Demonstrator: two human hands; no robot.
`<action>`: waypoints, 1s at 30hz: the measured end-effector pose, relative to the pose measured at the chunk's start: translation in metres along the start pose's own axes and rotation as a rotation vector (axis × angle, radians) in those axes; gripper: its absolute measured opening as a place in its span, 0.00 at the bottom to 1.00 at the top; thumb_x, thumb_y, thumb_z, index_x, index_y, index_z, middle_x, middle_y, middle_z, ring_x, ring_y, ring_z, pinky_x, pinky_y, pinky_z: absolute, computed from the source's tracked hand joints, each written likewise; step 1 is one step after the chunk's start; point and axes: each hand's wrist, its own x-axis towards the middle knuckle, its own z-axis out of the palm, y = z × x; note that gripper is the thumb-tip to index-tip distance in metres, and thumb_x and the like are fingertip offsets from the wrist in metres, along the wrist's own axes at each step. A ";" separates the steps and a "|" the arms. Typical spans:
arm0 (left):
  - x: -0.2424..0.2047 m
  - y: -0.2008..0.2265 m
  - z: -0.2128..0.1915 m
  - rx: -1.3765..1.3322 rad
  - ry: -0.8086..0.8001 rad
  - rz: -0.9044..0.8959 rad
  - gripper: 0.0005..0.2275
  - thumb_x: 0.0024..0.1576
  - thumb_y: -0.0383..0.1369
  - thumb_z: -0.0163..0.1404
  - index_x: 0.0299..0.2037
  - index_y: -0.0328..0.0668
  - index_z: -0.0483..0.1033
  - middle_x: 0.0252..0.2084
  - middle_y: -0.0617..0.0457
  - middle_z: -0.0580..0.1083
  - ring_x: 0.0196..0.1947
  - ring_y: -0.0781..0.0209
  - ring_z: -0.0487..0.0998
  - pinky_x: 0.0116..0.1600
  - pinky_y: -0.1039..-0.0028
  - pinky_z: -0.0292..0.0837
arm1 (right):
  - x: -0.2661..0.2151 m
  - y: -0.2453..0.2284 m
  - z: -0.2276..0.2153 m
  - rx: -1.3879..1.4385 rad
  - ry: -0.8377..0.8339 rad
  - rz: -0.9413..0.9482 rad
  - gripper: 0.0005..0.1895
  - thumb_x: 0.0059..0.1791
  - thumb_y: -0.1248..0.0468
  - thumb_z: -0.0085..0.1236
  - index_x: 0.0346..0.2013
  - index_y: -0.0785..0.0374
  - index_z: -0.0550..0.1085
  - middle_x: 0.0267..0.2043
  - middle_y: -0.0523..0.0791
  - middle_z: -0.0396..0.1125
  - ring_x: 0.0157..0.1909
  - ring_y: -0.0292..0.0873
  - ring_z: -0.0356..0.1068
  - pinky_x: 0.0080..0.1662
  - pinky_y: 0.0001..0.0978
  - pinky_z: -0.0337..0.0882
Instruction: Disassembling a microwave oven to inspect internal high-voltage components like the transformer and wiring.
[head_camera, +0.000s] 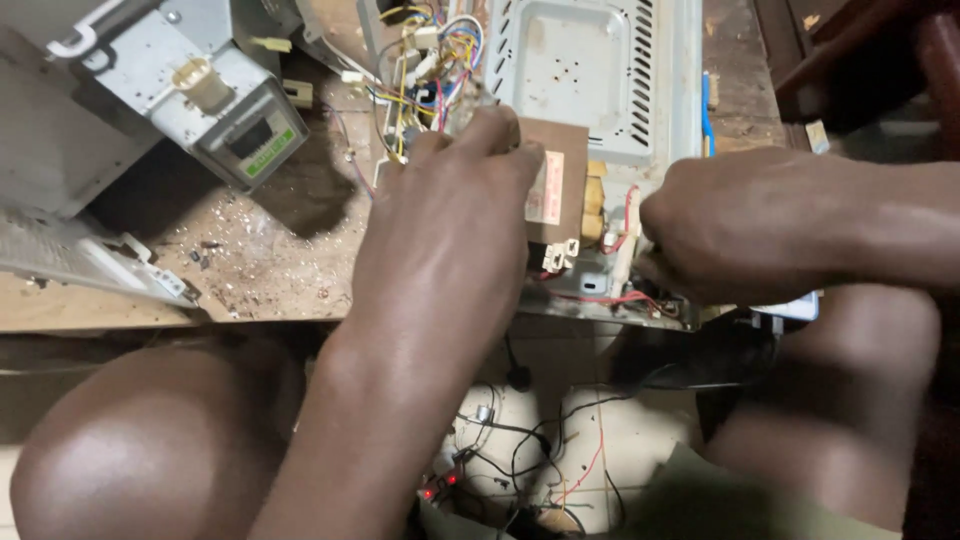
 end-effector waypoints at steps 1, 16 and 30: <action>0.000 0.001 -0.001 0.002 0.008 -0.009 0.13 0.48 0.20 0.50 0.43 0.34 0.82 0.49 0.46 0.75 0.42 0.38 0.76 0.50 0.42 0.71 | -0.004 -0.005 -0.007 -0.017 -0.048 0.019 0.24 0.52 0.44 0.48 0.28 0.57 0.81 0.28 0.41 0.76 0.26 0.43 0.72 0.37 0.37 0.77; 0.000 0.002 0.009 -0.023 0.012 -0.086 0.13 0.47 0.20 0.51 0.42 0.33 0.81 0.48 0.43 0.73 0.35 0.39 0.78 0.41 0.49 0.78 | 0.021 0.014 -0.001 -0.189 -0.095 -0.048 0.16 0.51 0.42 0.48 0.37 0.45 0.78 0.34 0.35 0.79 0.32 0.41 0.77 0.41 0.33 0.79; 0.009 -0.002 0.022 -0.053 0.029 -0.148 0.13 0.51 0.20 0.50 0.45 0.33 0.81 0.46 0.43 0.73 0.29 0.47 0.78 0.36 0.55 0.80 | 0.027 -0.002 0.012 -0.069 -0.080 -0.007 0.14 0.48 0.50 0.49 0.32 0.53 0.77 0.28 0.40 0.80 0.27 0.42 0.78 0.35 0.34 0.78</action>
